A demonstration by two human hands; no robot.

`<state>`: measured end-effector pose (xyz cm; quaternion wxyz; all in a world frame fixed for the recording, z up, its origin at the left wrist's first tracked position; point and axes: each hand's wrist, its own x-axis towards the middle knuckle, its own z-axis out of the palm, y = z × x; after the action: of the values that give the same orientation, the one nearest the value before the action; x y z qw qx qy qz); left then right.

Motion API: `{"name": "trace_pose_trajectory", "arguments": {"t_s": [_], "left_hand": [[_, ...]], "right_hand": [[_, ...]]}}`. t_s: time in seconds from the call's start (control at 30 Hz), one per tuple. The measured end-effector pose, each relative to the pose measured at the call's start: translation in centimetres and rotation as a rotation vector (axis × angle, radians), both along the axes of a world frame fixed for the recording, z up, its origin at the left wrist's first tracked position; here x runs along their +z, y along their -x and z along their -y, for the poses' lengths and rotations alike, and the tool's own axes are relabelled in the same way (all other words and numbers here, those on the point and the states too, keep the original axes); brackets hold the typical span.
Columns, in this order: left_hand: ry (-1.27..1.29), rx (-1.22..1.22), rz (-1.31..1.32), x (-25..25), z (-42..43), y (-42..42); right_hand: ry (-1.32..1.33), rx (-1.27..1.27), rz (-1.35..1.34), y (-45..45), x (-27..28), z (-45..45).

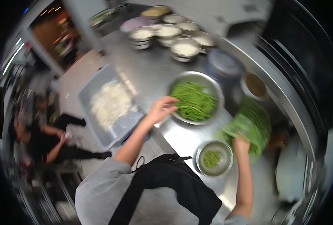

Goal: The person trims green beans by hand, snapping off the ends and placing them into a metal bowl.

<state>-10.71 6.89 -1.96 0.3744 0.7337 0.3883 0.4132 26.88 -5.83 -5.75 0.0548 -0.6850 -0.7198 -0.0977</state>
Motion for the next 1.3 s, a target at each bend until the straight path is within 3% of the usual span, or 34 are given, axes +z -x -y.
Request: {"name": "trace_pose_trajectory", "arguments": {"t_s": [0.07, 0.27, 0.4, 0.47, 0.53, 0.57, 0.63, 0.67, 0.7, 0.73, 0.77, 0.8, 0.9, 1.0, 1.03, 1.1, 1.3], "left_hand": [[-0.017, 0.004, 0.001, 2.7, 1.6, -0.5], [-0.065, -0.050, 0.150, 4.1, 6.8, -3.8], [0.038, -0.317, 0.055, 6.0, 11.5, -7.9], [-0.356, -0.403, 0.123, 6.6, 13.2, -9.8], [-0.367, -0.453, 0.112, 7.4, 14.2, -10.8], [-0.373, -0.490, 0.107, 7.7, 14.6, -11.3], [-0.098, -0.601, -0.094, 7.6, 14.4, -11.1], [0.025, -0.596, -0.091, 7.1, 14.3, -10.9], [0.198, -0.577, 0.073, 5.9, 14.4, -10.9], [0.368, -0.551, 0.117, 5.1, 14.3, -10.7], [0.431, -0.579, 0.178, 4.1, 13.9, -10.5], [0.486, -0.593, 0.150, 3.0, 13.3, -10.2], [0.537, -0.586, 0.059, 2.4, 12.8, -9.7], [0.517, -0.620, -0.055, 3.0, 12.9, -9.8], [0.498, -0.636, -0.111, 3.2, 12.9, -9.9], [0.486, -0.680, -0.146, 3.5, 13.0, -10.4], [0.411, -0.727, -0.229, 3.9, 12.7, -10.8]], "right_hand": [[-0.026, 0.036, 0.024, 0.4, -0.6, -0.5], [-0.170, 0.139, -0.097, 5.2, 9.1, 4.8], [-0.346, 0.139, -0.428, 7.2, 15.0, 8.8], [-0.353, 0.066, -0.540, 9.1, 16.2, 10.2], [-0.335, 0.250, -0.826, 10.4, 16.4, 10.6], [-0.355, 0.225, -0.922, 11.2, 15.6, 10.1], [-0.314, 0.107, -1.132, 11.6, 13.4, 9.0], [-0.258, 0.063, -1.320, 11.3, 11.9, 8.4], [-0.187, 0.044, -1.447, 11.4, 11.1, 8.1], [-0.137, 0.034, -1.477, 11.1, 9.8, 7.9], [-0.122, 0.051, -1.400, 10.5, 8.8, 7.9], [-0.115, 0.027, -1.585, 10.4, 8.1, 8.2], [-0.341, -0.052, -1.621, 9.6, 8.7, 9.1], [-0.294, 0.030, -1.029, 8.6, 11.0, 10.3], [-0.299, -0.003, -1.024, 8.4, 11.2, 10.3], [-0.292, 0.267, -0.526, 8.1, 11.4, 10.2], [-0.143, 0.319, -0.413, 6.3, 10.5, 10.9]]}}
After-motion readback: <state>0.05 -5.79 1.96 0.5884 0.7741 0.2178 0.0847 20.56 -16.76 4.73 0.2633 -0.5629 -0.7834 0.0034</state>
